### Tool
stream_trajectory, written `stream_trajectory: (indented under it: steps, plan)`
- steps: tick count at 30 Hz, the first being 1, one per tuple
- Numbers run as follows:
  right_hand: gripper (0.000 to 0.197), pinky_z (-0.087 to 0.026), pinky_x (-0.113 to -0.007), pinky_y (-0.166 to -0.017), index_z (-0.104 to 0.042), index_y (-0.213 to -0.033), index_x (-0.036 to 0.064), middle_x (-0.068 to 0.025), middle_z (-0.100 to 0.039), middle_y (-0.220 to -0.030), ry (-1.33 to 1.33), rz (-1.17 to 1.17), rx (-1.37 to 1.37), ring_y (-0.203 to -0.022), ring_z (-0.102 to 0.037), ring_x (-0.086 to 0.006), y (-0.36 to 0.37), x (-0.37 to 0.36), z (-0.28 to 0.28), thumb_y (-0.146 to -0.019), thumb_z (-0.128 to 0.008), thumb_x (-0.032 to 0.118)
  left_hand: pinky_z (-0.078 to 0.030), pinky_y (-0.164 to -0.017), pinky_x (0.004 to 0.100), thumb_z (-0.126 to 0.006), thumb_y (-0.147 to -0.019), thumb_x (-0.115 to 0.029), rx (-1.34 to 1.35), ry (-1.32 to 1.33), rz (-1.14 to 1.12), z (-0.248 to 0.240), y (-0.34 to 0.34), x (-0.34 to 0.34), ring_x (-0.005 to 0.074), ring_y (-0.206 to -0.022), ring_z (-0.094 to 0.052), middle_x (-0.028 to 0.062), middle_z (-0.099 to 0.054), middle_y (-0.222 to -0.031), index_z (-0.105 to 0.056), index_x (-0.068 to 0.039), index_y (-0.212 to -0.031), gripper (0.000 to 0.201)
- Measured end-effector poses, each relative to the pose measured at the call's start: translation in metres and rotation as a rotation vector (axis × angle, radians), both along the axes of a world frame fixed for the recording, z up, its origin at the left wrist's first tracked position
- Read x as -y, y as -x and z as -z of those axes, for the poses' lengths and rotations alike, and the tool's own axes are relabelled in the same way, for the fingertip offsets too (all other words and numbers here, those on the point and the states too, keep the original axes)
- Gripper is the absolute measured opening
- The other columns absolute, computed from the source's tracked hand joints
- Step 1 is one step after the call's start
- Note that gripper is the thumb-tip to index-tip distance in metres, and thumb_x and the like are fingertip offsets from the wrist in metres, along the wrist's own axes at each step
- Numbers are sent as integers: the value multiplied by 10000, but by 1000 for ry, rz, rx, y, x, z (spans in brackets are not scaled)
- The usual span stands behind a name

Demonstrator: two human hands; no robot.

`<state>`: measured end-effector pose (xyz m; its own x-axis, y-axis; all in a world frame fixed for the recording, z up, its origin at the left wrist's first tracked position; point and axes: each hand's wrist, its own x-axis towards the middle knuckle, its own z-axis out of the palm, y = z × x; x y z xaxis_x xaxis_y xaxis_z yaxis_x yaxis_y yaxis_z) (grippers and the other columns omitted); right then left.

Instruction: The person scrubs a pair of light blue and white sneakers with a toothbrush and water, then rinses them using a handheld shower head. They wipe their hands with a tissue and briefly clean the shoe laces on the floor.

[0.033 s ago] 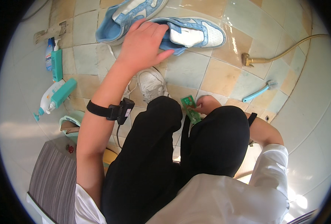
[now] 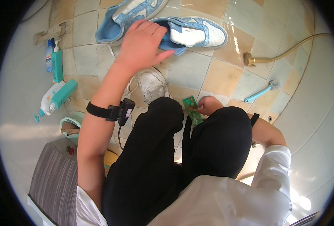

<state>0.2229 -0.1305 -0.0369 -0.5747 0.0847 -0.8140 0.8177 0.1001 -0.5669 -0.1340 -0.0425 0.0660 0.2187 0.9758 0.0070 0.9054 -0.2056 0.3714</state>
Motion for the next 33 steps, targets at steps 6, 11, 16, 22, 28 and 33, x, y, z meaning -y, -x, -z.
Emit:
stream_trajectory:
  steps: [6, 11, 16, 22, 28, 33]
  plan:
    - [250, -523, -445, -785, -742, -866, 66, -154, -688, -856, -68, -73, 30, -858, -658, -341, -26, 30, 8, -746, -759, 284, -385, -1056, 471, -783, -704, -263, -208, 105, 149, 2, 0, 5, 248, -1062, -574, 48, -623, -948, -689, -90, -905, 282]
    - [162, -521, -417, -706, -738, -833, 80, -127, -677, -780, -70, 51, -128, -753, -652, -311, -42, 48, 14, -738, -743, 211, -357, -1090, 496, -735, -734, -165, -199, 3, 150, 13, -15, 3, 207, -1038, -584, 8, -621, -906, -700, -116, -889, 166]
    - [107, -480, -310, -629, -692, -840, 44, -60, -599, -665, 187, 568, -170, -645, -559, -128, -30, -32, -34, -766, -680, 121, -311, -1136, 485, -611, -847, -154, -322, 82, 182, 15, -4, 3, 204, -917, -620, 31, -634, -835, -698, -137, -899, 103]
    - [71, -425, -230, -589, -686, -921, 29, 27, -620, -758, -421, 1093, -102, -648, -520, -74, -148, -160, -98, -871, -650, 63, -387, -1021, 435, -638, -868, -140, 36, 130, 99, 16, -1, -17, 254, -788, -610, 92, -611, -817, -655, -59, -926, 101]
    - [210, -387, -242, -508, -681, -942, -4, -40, -629, -747, -843, 1525, 350, -584, -504, -87, -294, -173, -78, -854, -700, 187, -458, -757, 244, -610, -968, -147, 786, 607, -252, 18, -25, -37, 52, -831, -534, -11, -657, -932, -648, 3, -1075, 188]
    - [275, -454, -295, -521, -671, -988, -31, -84, -670, -767, -786, 1504, 602, -590, -581, -154, -313, -153, -55, -851, -688, 206, -447, -816, 224, -600, -978, -137, 932, 654, -310, 39, -12, -25, 57, -885, -574, -17, -671, -997, -646, -12, -1096, 178]
